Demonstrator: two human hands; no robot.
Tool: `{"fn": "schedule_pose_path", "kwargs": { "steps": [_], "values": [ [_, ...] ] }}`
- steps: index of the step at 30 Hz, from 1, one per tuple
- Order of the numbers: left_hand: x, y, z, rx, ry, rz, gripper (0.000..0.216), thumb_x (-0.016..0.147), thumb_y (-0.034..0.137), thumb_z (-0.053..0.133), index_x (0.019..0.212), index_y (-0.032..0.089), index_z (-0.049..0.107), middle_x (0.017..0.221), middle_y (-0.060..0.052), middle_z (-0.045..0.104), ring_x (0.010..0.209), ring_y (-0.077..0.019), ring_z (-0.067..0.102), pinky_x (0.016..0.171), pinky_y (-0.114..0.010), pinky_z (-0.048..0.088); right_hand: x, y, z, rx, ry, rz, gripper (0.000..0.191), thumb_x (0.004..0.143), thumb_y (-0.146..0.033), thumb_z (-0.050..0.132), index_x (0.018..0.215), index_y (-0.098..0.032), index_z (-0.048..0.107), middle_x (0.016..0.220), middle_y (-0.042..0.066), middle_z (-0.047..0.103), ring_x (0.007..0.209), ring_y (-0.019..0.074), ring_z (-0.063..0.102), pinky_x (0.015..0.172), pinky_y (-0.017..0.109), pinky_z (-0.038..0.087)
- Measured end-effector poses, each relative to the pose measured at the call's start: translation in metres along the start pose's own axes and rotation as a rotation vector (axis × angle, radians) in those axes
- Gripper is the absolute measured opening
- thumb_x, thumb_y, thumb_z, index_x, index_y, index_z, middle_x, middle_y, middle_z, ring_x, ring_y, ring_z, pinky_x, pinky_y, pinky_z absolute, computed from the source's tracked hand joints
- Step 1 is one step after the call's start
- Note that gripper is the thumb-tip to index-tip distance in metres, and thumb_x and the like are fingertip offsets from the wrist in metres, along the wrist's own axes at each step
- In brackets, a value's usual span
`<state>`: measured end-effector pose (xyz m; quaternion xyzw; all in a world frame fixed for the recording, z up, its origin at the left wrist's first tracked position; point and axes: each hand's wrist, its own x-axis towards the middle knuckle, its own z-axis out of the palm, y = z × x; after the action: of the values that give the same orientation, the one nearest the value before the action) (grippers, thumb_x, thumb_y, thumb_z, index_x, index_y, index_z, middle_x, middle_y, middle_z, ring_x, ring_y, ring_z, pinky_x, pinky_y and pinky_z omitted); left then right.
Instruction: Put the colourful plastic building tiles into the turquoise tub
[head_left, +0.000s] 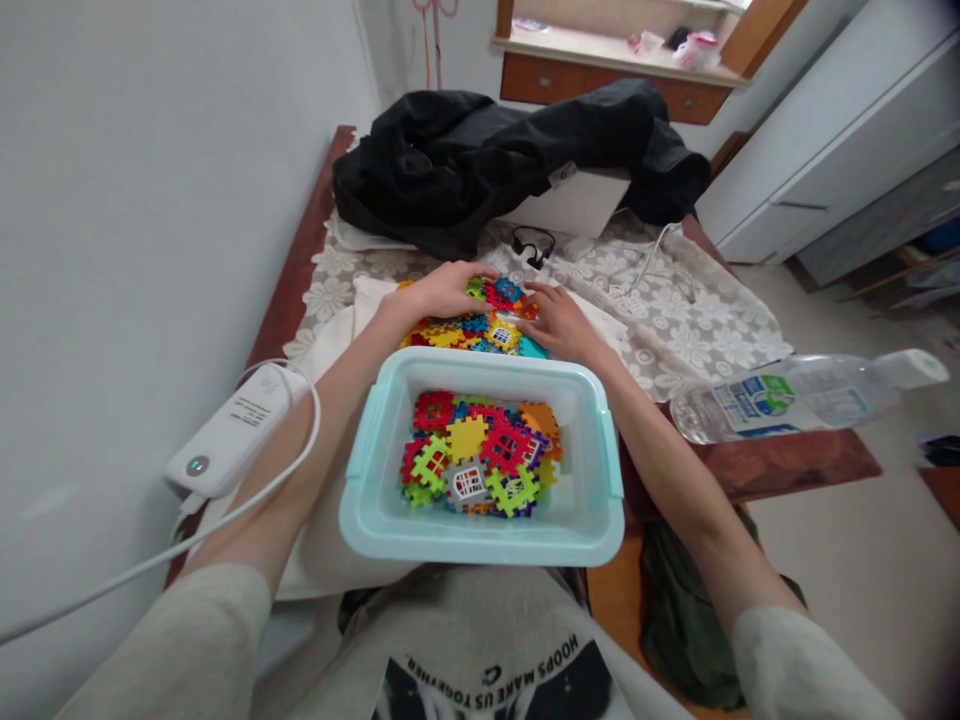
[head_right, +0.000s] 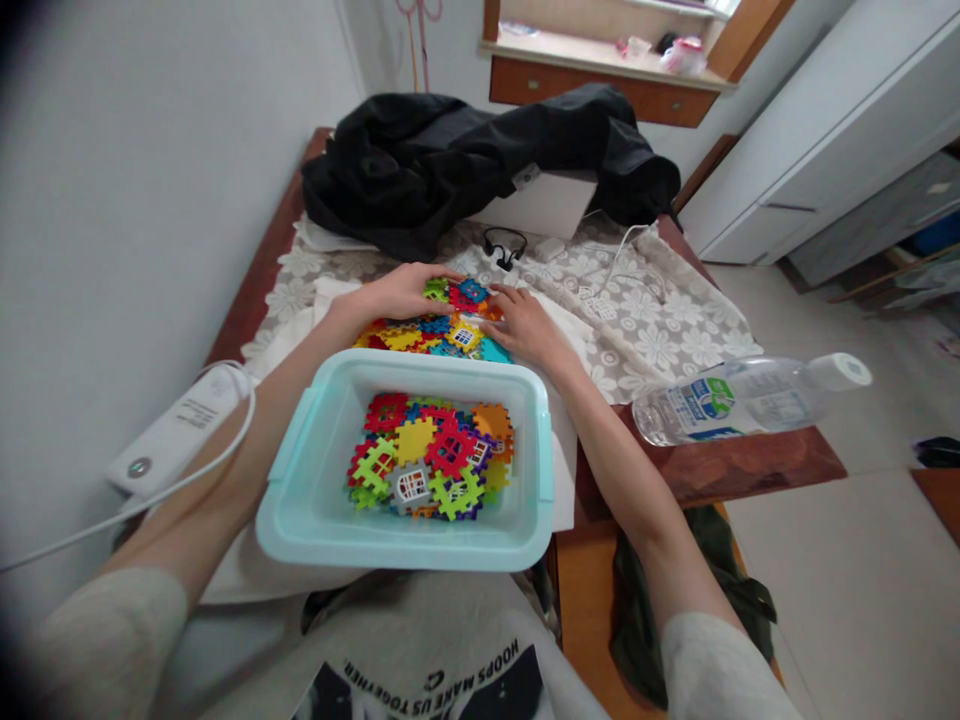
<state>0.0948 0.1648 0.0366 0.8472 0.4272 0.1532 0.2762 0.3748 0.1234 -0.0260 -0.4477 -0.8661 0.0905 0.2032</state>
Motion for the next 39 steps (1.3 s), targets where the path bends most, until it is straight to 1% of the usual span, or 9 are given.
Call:
{"fn": "schedule_pose_path", "kwargs": {
  "steps": [5, 10, 16, 20, 26, 29, 32, 35, 39],
  "values": [
    [0.001, 0.006, 0.001, -0.115, 0.009, 0.092, 0.061, 0.082, 0.025, 0.083, 0.142, 0.020, 0.075, 0.147, -0.011, 0.074, 0.138, -0.0330, 0.067, 0.126, -0.045, 0.045, 0.001, -0.005, 0.006, 0.097, 0.076, 0.103, 0.040, 0.103, -0.049, 0.061, 0.132, -0.022, 0.067, 0.133, 0.015, 0.074, 0.122, 0.0353, 0.065, 0.110, 0.053, 0.053],
    [-0.001, 0.017, 0.000, -0.205, -0.014, 0.139, 0.047, 0.083, 0.025, 0.083, 0.129, 0.021, 0.082, 0.138, -0.011, 0.078, 0.131, -0.0335, 0.071, 0.124, -0.050, 0.047, 0.000, -0.011, 0.006, 0.184, 0.104, 0.051, 0.077, 0.096, -0.044, 0.066, 0.167, -0.024, 0.044, 0.171, 0.014, 0.051, 0.154, 0.0363, 0.051, 0.125, 0.057, 0.045],
    [-0.001, 0.015, -0.003, -0.358, -0.060, 0.108, 0.035, 0.089, 0.037, 0.081, 0.119, 0.019, 0.084, 0.129, -0.012, 0.082, 0.120, -0.0316, 0.076, 0.112, -0.046, 0.056, -0.004, -0.017, -0.002, 0.269, 0.092, 0.075, 0.068, 0.096, -0.039, 0.062, 0.161, -0.022, 0.053, 0.159, 0.014, 0.064, 0.145, 0.0331, 0.060, 0.127, 0.053, 0.046],
    [-0.001, 0.007, -0.002, -0.100, -0.023, 0.014, 0.056, 0.100, 0.055, 0.065, 0.140, 0.018, 0.076, 0.148, -0.015, 0.074, 0.138, -0.0339, 0.068, 0.122, -0.043, 0.048, -0.018, -0.024, -0.012, 0.338, 0.042, -0.001, 0.068, 0.095, -0.054, 0.069, 0.155, -0.022, 0.059, 0.156, 0.015, 0.065, 0.143, 0.0344, 0.061, 0.127, 0.052, 0.047],
    [-0.005, 0.019, 0.001, 0.112, -0.199, -0.168, 0.088, 0.108, 0.075, 0.032, 0.169, 0.013, 0.049, 0.178, -0.015, 0.044, 0.164, -0.0328, 0.043, 0.136, -0.041, 0.028, -0.037, -0.028, -0.003, 0.395, 0.071, -0.015, 0.091, 0.092, -0.065, 0.076, 0.170, -0.033, 0.042, 0.162, 0.013, 0.054, 0.150, 0.0384, 0.054, 0.129, 0.057, 0.045],
    [-0.006, 0.023, -0.001, 0.168, -0.243, -0.191, 0.088, 0.106, 0.076, 0.034, 0.165, 0.014, 0.055, 0.174, -0.015, 0.050, 0.160, -0.0340, 0.049, 0.134, -0.041, 0.032, -0.038, -0.026, 0.002, 0.342, 0.082, 0.011, 0.084, 0.091, -0.062, 0.078, 0.164, -0.031, 0.052, 0.151, 0.015, 0.059, 0.140, 0.0386, 0.060, 0.123, 0.057, 0.051],
    [-0.004, 0.020, -0.001, 0.169, -0.184, -0.119, 0.078, 0.105, 0.069, 0.042, 0.159, 0.016, 0.061, 0.165, -0.014, 0.062, 0.148, -0.0314, 0.061, 0.126, -0.035, 0.042, -0.040, -0.028, -0.002, 0.324, 0.077, -0.012, 0.071, 0.091, -0.060, 0.079, 0.153, -0.031, 0.062, 0.150, 0.014, 0.062, 0.141, 0.0385, 0.060, 0.124, 0.059, 0.050],
    [-0.003, 0.016, 0.001, 0.132, -0.162, -0.063, 0.074, 0.104, 0.065, 0.044, 0.160, 0.019, 0.060, 0.164, -0.011, 0.063, 0.146, -0.0282, 0.063, 0.123, -0.030, 0.043, -0.045, -0.037, -0.013, 0.312, 0.046, -0.037, 0.082, 0.089, -0.056, 0.080, 0.163, -0.032, 0.051, 0.161, 0.013, 0.059, 0.149, 0.0388, 0.056, 0.130, 0.062, 0.044],
    [-0.006, 0.018, 0.001, 0.283, -0.162, -0.190, 0.084, 0.101, 0.076, 0.045, 0.163, 0.021, 0.058, 0.169, -0.013, 0.057, 0.155, -0.0374, 0.053, 0.130, -0.043, 0.036, -0.048, -0.052, -0.027, 0.284, -0.049, -0.075, 0.073, 0.101, -0.047, 0.068, 0.169, -0.031, 0.046, 0.175, 0.012, 0.047, 0.161, 0.0348, 0.046, 0.137, 0.059, 0.035]
  ]
}}
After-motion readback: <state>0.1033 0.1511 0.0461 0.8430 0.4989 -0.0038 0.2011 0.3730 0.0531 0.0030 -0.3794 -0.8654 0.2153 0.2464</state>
